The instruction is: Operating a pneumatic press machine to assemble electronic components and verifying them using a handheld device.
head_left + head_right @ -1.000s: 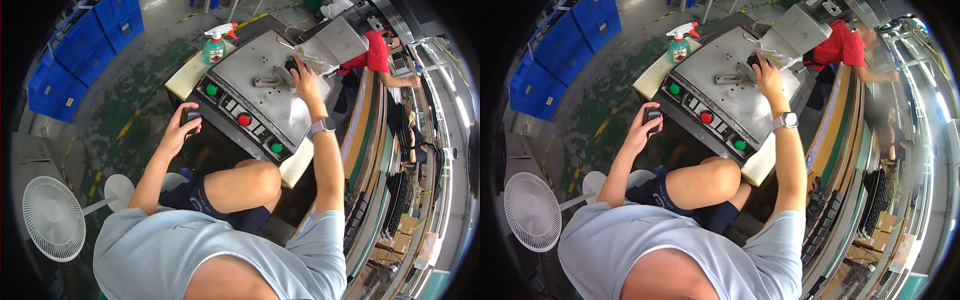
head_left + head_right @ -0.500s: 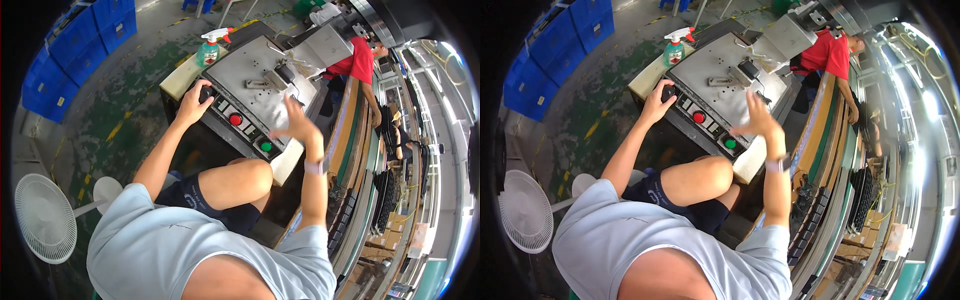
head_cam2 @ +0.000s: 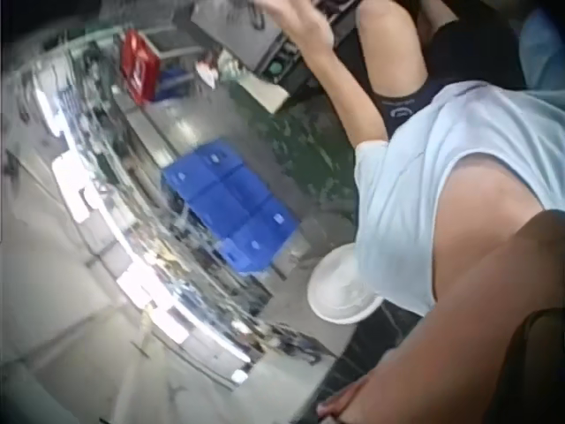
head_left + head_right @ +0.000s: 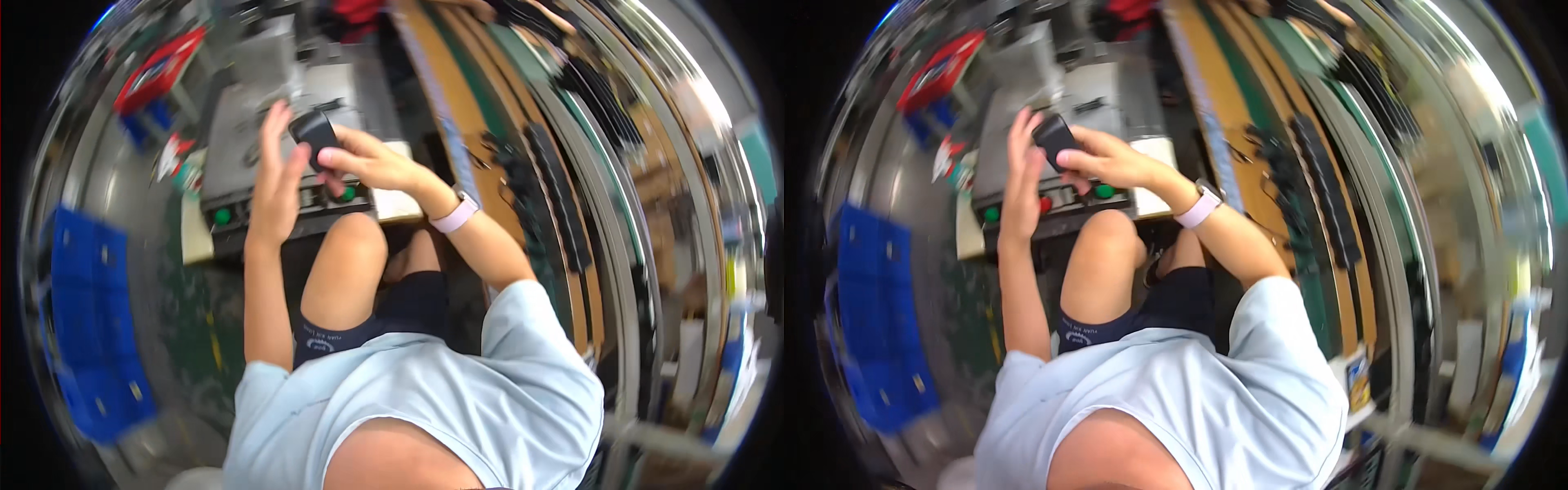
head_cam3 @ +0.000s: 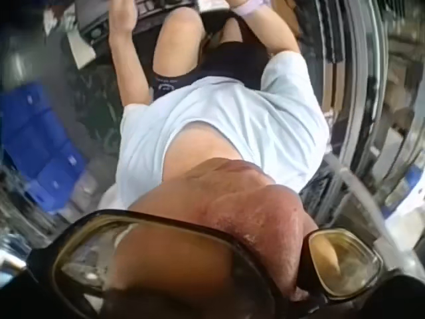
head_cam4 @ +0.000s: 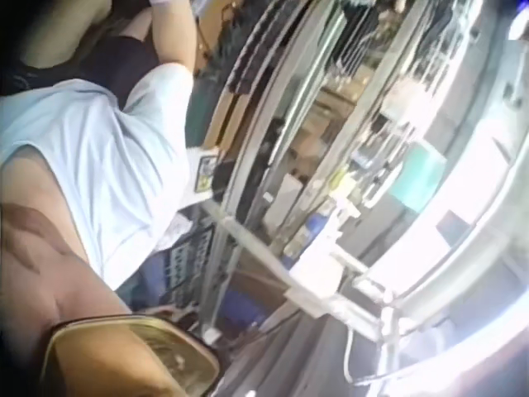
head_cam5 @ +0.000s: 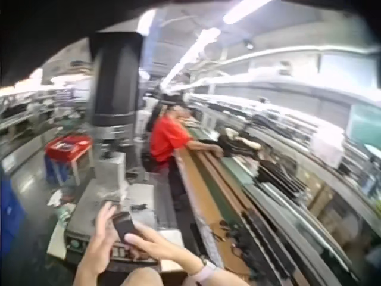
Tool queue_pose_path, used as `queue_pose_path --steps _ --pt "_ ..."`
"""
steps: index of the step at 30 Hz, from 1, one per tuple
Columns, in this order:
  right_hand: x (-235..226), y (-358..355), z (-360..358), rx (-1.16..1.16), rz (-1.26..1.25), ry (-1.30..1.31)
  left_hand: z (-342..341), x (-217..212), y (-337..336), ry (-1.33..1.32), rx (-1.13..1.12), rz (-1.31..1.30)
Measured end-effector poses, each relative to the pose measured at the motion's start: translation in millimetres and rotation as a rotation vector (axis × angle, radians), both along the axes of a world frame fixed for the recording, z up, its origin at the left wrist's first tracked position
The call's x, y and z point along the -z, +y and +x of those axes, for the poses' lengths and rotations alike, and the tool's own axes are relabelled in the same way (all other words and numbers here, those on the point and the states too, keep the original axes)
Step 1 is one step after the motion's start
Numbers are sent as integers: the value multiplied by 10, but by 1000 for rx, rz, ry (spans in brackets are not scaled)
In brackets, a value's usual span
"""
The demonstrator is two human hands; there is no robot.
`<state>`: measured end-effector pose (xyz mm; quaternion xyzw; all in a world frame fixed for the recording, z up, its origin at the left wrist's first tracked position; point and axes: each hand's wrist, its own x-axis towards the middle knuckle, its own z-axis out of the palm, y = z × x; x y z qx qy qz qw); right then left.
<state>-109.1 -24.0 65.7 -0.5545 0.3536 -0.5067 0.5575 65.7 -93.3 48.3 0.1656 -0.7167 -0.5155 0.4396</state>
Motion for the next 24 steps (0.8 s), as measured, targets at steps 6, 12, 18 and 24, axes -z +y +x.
queue_pose_path --steps 6,12,18,24 --pt "-611 1827 -1637 1033 -163 1095 -15 390 879 -400 81 -375" --pt "-347 4081 -2783 1611 1163 1643 -23 600 1049 -468 -99 -557" --pt "415 4572 -2823 1846 690 2109 -82 553 866 -456 107 -432" --pt "773 3829 -1938 1244 847 1614 79 851 132 -173 -78 -173"
